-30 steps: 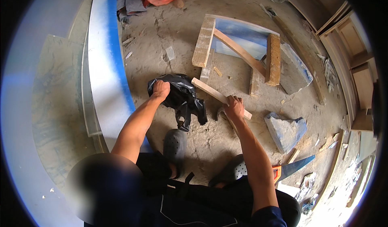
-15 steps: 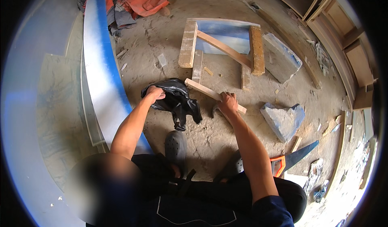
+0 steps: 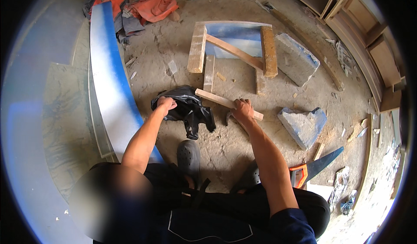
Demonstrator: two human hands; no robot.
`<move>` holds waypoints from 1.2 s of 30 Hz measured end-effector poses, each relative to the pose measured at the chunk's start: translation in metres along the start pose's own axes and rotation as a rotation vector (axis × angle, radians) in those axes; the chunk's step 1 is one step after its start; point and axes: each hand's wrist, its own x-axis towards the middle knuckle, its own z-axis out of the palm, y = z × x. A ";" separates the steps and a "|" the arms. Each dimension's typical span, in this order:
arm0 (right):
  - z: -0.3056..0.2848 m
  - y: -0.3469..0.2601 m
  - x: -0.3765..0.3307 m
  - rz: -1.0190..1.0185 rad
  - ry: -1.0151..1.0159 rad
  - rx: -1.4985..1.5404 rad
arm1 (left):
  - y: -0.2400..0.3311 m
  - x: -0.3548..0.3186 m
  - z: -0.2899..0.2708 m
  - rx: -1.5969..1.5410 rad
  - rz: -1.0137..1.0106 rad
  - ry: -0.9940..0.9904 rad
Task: The person assembles a small wooden frame by nailing wooden strips to a rectangular board. They use a hammer to drive nails into the wood, adjusting the pieces as needed.
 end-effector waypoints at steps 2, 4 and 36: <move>-0.001 0.002 0.001 0.000 0.020 0.012 | 0.006 -0.010 0.006 0.017 -0.022 -0.058; -0.003 -0.001 -0.003 -0.019 0.030 0.044 | 0.009 -0.023 0.006 0.064 -0.027 -0.163; -0.033 0.050 -0.023 -0.458 0.404 -0.372 | 0.104 -0.149 0.176 -0.237 0.171 -1.070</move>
